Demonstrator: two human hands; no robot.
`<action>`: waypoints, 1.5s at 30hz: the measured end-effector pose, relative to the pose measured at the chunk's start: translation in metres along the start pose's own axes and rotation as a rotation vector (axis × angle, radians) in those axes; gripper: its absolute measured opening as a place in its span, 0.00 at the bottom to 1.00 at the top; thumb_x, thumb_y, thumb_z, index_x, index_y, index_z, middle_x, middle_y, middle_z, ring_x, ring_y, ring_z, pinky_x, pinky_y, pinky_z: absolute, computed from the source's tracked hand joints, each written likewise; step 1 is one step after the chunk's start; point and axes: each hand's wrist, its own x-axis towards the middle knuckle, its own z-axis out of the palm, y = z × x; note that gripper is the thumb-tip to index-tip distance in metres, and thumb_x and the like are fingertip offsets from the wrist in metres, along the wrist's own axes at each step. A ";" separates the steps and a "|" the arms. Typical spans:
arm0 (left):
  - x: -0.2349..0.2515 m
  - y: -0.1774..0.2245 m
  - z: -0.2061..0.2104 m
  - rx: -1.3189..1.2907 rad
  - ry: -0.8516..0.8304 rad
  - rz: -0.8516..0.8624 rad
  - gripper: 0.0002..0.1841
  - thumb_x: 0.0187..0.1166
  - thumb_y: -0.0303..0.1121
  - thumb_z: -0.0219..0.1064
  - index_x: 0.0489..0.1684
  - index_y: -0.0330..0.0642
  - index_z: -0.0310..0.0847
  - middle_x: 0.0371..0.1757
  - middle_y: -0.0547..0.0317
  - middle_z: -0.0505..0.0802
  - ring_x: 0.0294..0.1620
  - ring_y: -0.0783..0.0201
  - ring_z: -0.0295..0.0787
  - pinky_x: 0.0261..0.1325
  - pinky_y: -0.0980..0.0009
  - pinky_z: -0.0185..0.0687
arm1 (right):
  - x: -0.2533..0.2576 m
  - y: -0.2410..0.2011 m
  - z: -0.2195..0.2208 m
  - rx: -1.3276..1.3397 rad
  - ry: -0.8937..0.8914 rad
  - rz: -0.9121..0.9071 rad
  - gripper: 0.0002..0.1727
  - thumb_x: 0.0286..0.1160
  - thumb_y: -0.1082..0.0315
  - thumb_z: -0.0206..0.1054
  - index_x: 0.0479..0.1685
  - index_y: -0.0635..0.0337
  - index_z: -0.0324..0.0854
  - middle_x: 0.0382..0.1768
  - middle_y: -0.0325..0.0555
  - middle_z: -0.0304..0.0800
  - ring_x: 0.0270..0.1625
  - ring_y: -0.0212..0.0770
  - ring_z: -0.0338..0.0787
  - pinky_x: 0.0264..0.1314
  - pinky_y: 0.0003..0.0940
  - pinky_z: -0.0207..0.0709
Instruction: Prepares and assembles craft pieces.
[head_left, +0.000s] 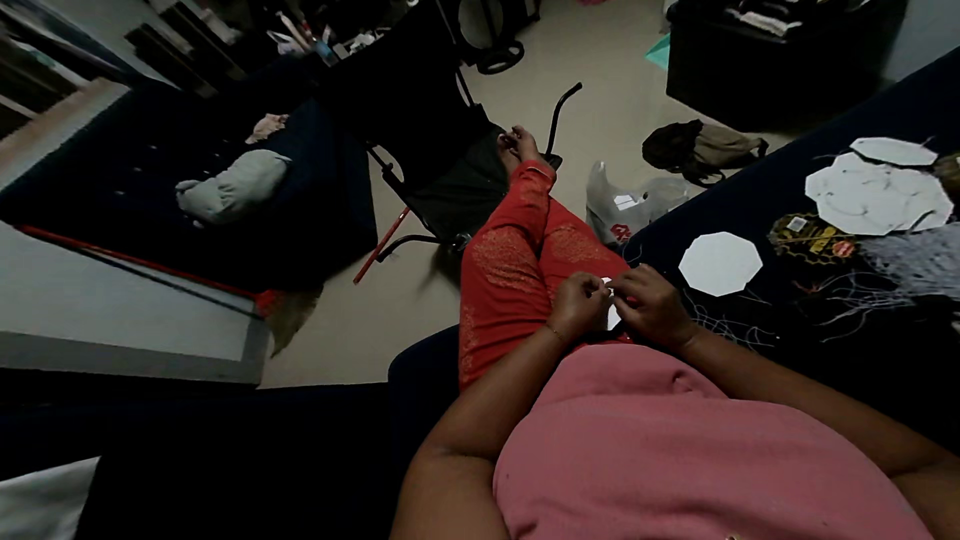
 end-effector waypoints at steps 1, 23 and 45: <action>-0.001 0.001 0.001 0.057 0.008 0.014 0.12 0.84 0.27 0.62 0.53 0.24 0.84 0.58 0.39 0.88 0.53 0.58 0.87 0.62 0.66 0.82 | 0.000 0.000 0.000 -0.009 -0.011 0.003 0.10 0.68 0.73 0.66 0.39 0.65 0.93 0.38 0.55 0.93 0.45 0.54 0.91 0.54 0.48 0.85; -0.001 -0.016 0.001 -0.490 0.033 0.145 0.05 0.79 0.22 0.66 0.42 0.29 0.87 0.41 0.58 0.91 0.39 0.76 0.84 0.47 0.77 0.83 | 0.005 0.003 -0.007 0.300 -0.013 0.195 0.06 0.68 0.75 0.66 0.38 0.66 0.88 0.38 0.49 0.92 0.43 0.36 0.91 0.51 0.32 0.85; -0.003 0.000 0.003 -0.070 0.129 0.097 0.11 0.81 0.27 0.65 0.49 0.26 0.86 0.42 0.48 0.92 0.41 0.67 0.88 0.52 0.68 0.84 | 0.029 -0.016 -0.049 0.910 -0.178 0.551 0.06 0.76 0.73 0.60 0.38 0.63 0.83 0.33 0.31 0.86 0.38 0.22 0.84 0.48 0.23 0.80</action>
